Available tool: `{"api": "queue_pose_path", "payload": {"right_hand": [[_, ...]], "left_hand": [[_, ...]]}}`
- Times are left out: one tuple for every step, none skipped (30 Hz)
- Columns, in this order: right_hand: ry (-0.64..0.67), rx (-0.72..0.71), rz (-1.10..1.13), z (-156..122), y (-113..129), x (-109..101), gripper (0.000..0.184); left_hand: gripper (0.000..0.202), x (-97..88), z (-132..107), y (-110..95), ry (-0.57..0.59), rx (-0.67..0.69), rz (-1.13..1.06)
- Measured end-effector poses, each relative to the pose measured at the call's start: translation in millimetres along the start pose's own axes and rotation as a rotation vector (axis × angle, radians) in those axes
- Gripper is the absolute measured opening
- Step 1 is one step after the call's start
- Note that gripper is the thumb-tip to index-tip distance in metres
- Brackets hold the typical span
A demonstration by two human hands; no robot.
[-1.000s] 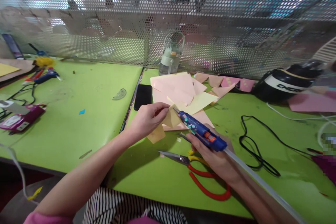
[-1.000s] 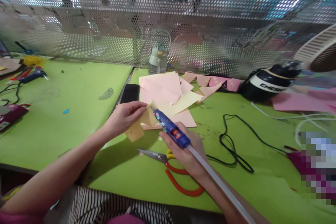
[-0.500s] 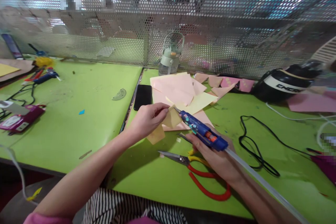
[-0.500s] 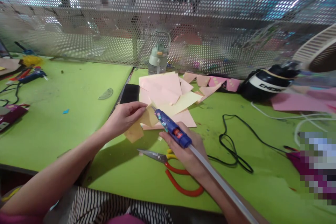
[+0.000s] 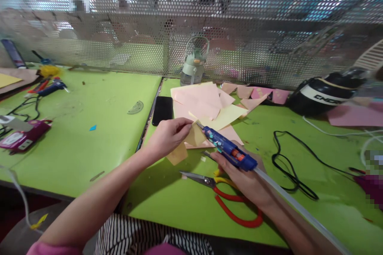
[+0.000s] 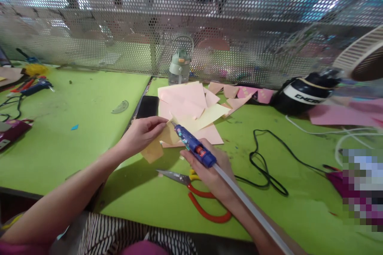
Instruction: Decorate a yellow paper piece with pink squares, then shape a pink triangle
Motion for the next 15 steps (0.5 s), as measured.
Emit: {"api": "queue_pose_path", "payload": {"right_hand": [[0.007, 0.005, -0.001, -0.1, -0.5, 0.3, 0.031], [0.009, 0.008, 0.001, -0.1, -0.4, 0.3, 0.031], [0.013, 0.008, 0.004, -0.2, 0.3, 0.5, 0.031], [0.014, 0.006, 0.007, -0.2, 1.4, 0.6, 0.031], [0.009, 0.005, 0.010, -0.1, 2.6, 0.4, 0.031], [0.003, 0.006, 0.012, -0.1, 3.7, 0.2, 0.032], [0.002, 0.012, 0.014, -0.2, 4.3, 0.4, 0.032], [0.002, 0.022, 0.014, -0.3, 4.3, 0.5, 0.032], [0.000, 0.034, 0.012, -0.5, 3.7, 0.6, 0.032], [-0.001, 0.045, 0.008, -0.7, 2.8, 0.6, 0.032], [-0.002, 0.049, 0.004, -0.9, 1.9, 0.6, 0.032], [-0.011, 0.048, -0.003, -1.1, 1.2, 0.1, 0.032], [-0.023, 0.043, -0.009, -1.3, 0.9, -0.6, 0.032], [-0.032, 0.035, -0.013, -1.4, 0.9, -1.0, 0.032], [-0.038, 0.026, -0.015, -1.4, 1.6, -1.1, 0.032]], "left_hand": [[0.028, -0.1, 0.1, 0.0, -0.001, 0.001, 0.002], [0.028, -0.1, 0.3, 0.1, -0.001, 0.002, 0.004], [0.028, 0.1, 0.4, 0.2, 0.002, 0.003, 0.005], [0.028, 0.4, 0.5, 0.3, 0.005, 0.003, 0.005], [0.028, 0.4, 0.6, 0.4, 0.006, 0.002, 0.005], [0.028, 0.3, 0.7, 0.5, 0.006, 0.000, 0.005], [0.028, 0.0, 0.7, 0.6, 0.005, -0.003, 0.004], [0.029, -0.3, 0.7, 0.6, 0.003, -0.006, 0.002], [0.029, -0.6, 0.6, 0.6, 0.003, -0.008, 0.000], [0.029, -0.9, 0.5, 0.5, 0.004, -0.009, 0.000], [0.029, -1.0, 0.4, 0.3, 0.007, -0.008, 0.001], [0.030, -1.1, 0.2, -0.1, 0.008, -0.006, 0.002], [0.030, -1.2, 0.1, -0.5, 0.009, -0.002, 0.004], [0.030, -1.1, 0.0, -0.7, 0.010, 0.002, 0.006], [0.030, -1.0, -0.1, -0.8, 0.010, 0.004, 0.007]]}}
Point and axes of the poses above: each hand's wrist, its own z-axis towards the middle knuckle, its own x-axis out of the palm, y = z × x, the point moved 6 cm from there along z, towards the middle knuckle, and after that the axes turned 5 degrees about -x, right-handed, at the moved point
